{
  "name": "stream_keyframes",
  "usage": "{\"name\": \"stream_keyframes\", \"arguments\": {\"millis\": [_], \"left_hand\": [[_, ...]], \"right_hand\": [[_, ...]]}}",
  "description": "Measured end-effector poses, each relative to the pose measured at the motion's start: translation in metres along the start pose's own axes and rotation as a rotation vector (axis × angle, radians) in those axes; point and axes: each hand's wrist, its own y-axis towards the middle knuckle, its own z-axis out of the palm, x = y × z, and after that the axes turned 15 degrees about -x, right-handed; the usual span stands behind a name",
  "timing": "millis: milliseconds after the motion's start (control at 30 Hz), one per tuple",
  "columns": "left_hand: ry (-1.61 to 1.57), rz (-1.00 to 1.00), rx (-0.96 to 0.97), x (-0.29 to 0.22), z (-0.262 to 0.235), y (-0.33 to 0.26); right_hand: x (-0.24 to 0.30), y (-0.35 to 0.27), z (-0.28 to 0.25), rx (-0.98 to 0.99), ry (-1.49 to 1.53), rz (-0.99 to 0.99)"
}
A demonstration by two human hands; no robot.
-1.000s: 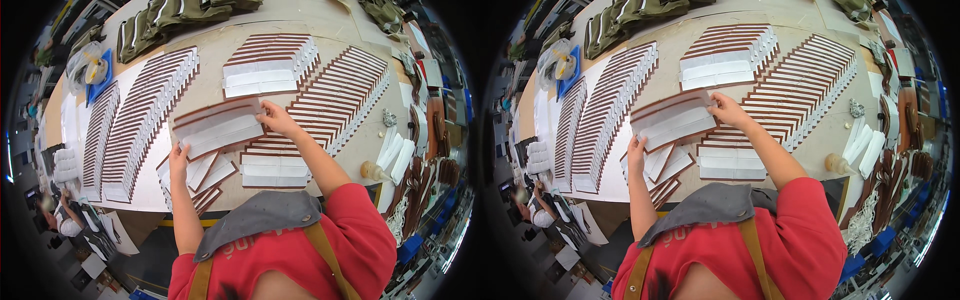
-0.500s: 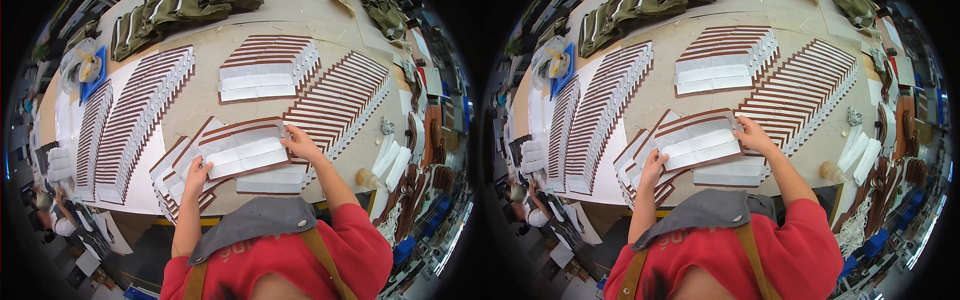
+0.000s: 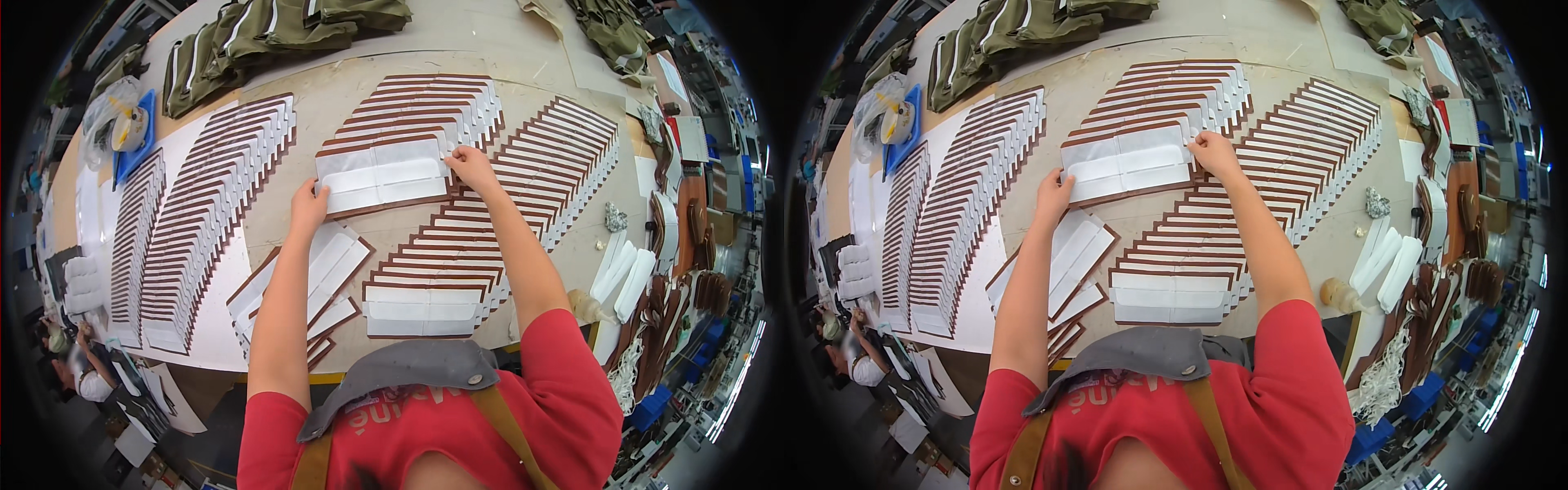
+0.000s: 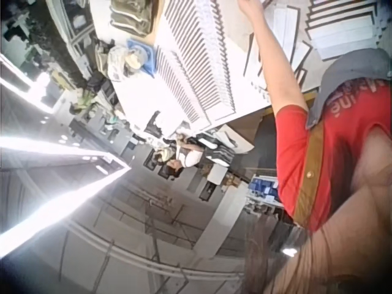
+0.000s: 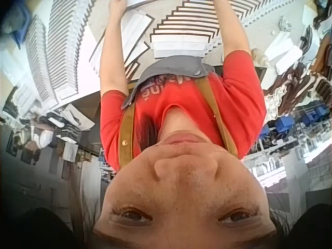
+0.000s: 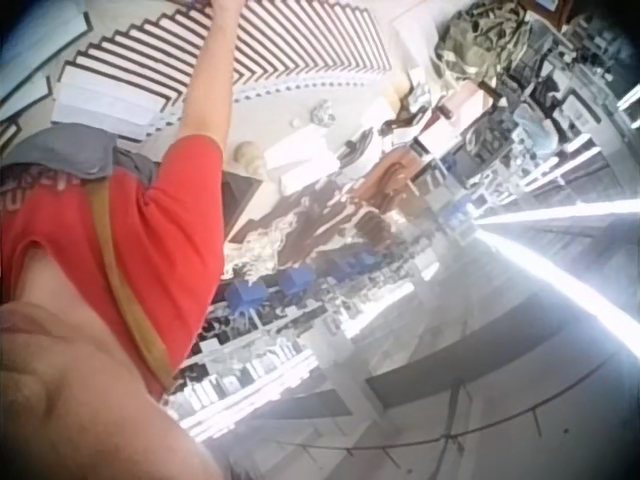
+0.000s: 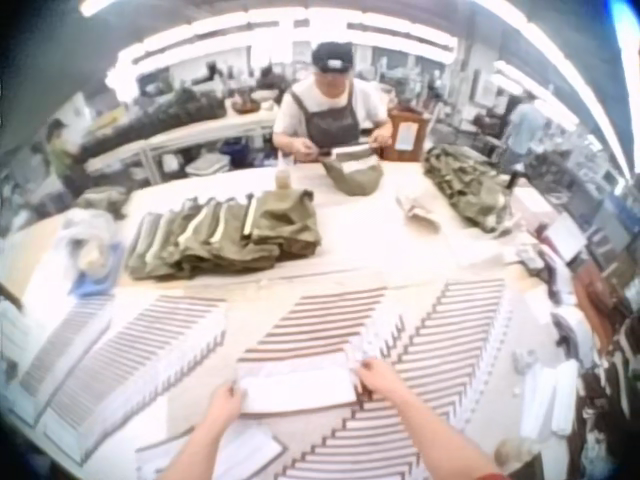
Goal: The person applies glue to the edges of rectangular paper pieces using a yellow brush and then folds them into a specific shape. They repeat this process for multiple pieces, stacking the finished folded items on the table.
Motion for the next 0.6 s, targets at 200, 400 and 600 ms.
{"name": "stream_keyframes", "arguments": {"millis": [200,400,600], "left_hand": [[0.066,-0.009,-0.009,0.003,0.004,0.004],[0.083,0.045,-0.045,0.008,0.004,0.009],[0.117,0.058,-0.039,-0.003,0.003,0.006]], "right_hand": [[-0.009,0.011,0.003,0.071,-0.099,0.019],[0.002,0.016,-0.002,0.145,-0.034,0.093],[-0.003,0.017,-0.004,0.185,0.018,0.150]]}}
